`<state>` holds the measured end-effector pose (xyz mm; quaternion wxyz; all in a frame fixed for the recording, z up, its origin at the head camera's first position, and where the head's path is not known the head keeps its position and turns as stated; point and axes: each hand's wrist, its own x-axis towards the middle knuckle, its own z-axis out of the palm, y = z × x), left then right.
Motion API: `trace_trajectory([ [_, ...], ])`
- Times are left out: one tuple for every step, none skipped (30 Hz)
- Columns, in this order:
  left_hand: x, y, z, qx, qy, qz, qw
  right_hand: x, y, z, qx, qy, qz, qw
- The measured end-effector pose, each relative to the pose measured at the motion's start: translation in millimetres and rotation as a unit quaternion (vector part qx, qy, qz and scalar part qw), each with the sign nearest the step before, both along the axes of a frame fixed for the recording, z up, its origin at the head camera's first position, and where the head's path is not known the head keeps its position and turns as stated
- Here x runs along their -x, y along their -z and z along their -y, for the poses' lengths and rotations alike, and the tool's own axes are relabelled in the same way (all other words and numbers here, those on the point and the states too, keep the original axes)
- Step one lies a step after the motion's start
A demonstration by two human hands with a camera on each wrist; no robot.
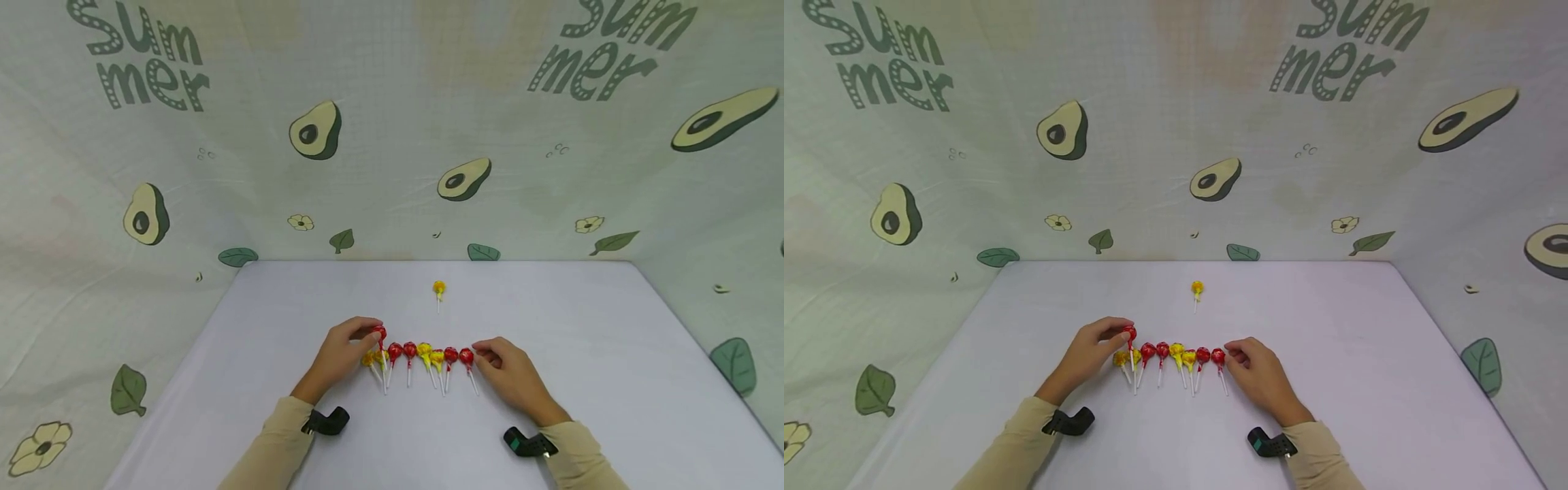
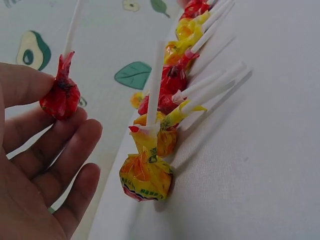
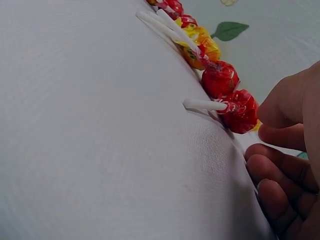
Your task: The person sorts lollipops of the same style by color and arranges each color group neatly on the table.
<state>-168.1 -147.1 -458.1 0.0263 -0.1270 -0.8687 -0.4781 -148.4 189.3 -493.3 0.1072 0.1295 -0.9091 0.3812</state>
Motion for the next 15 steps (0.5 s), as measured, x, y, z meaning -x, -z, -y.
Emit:
trace_trajectory([
  [1.6,-0.7,-0.3,-0.003,0.003,0.006,1.0000,0.1,-0.3,0.3,-0.001,0.000,0.000,1.0000],
  [3.4,-1.2,-0.6,-0.007,0.008,0.012,0.9999,0.1,-0.4,0.5,-0.003,0.000,0.000,1.0000],
  [5.3,-1.6,-0.7,-0.011,0.013,0.017,0.9997,0.1,-0.7,0.8,-0.004,0.000,0.001,1.0000],
  [7.3,-2.0,-0.8,-0.014,0.018,0.023,0.9995,0.1,-0.8,1.0,-0.005,0.001,0.001,1.0000],
  [9.4,-2.4,-1.0,-0.019,0.024,0.029,0.9991,0.0,-0.8,1.1,-0.006,0.002,0.002,1.0000],
  [11.4,-3.1,-1.3,-0.022,0.029,0.035,0.9987,-0.1,-0.8,1.2,-0.006,0.003,0.004,1.0000],
  [13.6,-3.8,-1.6,-0.024,0.034,0.041,0.9983,-0.3,-0.8,1.4,-0.007,0.004,0.004,1.0000],
  [15.7,-4.7,-2.1,-0.021,0.038,0.045,0.9981,-0.6,-0.8,1.5,-0.007,0.005,0.005,0.9999],
  [17.9,-5.9,-2.6,-0.015,0.042,0.048,0.9978,-0.8,-0.9,1.6,-0.008,0.006,0.004,0.9999],
  [20.2,-6.9,-3.1,-0.009,0.046,0.051,0.9976,-1.0,-0.9,1.6,-0.007,0.006,0.003,0.9999],
  [22.5,-8.2,-3.7,-0.004,0.051,0.054,0.9972,-1.2,-0.9,1.7,-0.007,0.006,0.003,1.0000],
  [24.9,-9.5,-4.3,0.002,0.055,0.057,0.9968,-1.3,-1.0,1.9,-0.006,0.006,0.002,1.0000],
  [27.4,-10.6,-5.1,0.006,0.059,0.062,0.9963,-1.4,-1.1,2.0,-0.007,0.006,0.001,1.0000],
  [30.0,-11.7,-5.8,0.008,0.063,0.067,0.9957,-1.4,-1.3,2.1,-0.006,0.007,0.002,1.0000],
  [32.5,-12.6,-6.7,0.008,0.068,0.072,0.9950,-1.1,-1.7,2.4,-0.006,0.007,0.001,1.0000],
])
